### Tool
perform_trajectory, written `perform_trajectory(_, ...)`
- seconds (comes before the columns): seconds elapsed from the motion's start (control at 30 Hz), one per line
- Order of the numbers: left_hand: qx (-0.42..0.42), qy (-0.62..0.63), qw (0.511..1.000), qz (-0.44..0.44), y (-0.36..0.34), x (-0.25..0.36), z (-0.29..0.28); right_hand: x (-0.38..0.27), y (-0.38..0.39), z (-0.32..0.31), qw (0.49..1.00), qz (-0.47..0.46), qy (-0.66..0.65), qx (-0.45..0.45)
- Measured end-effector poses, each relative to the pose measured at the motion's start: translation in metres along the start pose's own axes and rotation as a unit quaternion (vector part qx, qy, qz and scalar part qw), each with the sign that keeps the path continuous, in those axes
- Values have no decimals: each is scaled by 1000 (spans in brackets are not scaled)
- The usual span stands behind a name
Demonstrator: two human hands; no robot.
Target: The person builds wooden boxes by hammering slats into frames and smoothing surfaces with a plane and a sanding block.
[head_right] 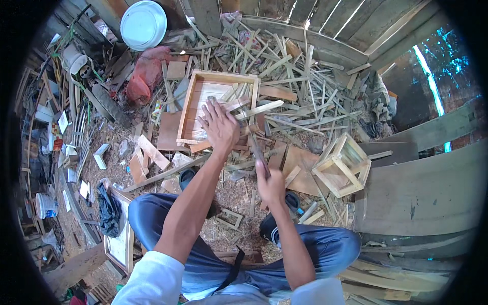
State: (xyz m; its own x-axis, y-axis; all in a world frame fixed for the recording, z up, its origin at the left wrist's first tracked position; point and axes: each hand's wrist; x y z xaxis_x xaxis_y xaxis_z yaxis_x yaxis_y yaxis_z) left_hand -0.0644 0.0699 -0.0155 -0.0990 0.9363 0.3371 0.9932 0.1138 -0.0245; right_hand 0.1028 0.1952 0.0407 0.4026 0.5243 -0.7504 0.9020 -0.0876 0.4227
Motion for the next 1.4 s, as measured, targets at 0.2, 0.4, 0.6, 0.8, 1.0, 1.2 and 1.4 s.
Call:
perform_trajectory(0.2,42,25,999,-12,7,2,-10,16,85,-2,993,-54,-96,31)
perform_trajectory(0.4,66,-12,998,2,3,-4,-6,-2,13,3,999,6,-16,32)
perform_trajectory(0.6,143,-42,989,5,10,3,2,30,97,-8,996,-34,-77,7)
perform_trajectory(0.8,48,-40,998,24,-4,-5,5,16,50,-16,999,-5,-46,6)
perform_trajectory(1.0,47,-24,998,17,-6,-3,7,14,94,-10,993,-73,-80,37)
perform_trajectory(1.2,35,-25,999,7,-8,-5,8,-8,2,-4,999,-21,-29,22)
perform_trajectory(1.4,61,-16,998,19,-7,-4,9,-5,61,-4,982,-114,-141,55)
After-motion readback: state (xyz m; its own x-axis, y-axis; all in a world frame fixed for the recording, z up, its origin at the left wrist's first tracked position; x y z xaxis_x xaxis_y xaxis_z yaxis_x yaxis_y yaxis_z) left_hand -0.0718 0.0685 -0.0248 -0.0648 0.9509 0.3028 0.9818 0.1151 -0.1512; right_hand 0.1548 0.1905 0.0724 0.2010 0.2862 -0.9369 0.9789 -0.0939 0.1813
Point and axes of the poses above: each hand's wrist, its own y-axis away from the middle knuckle, its own z-axis out of the palm, x = y × z, and after that the axes turned 15 degrees about -x, right-handed
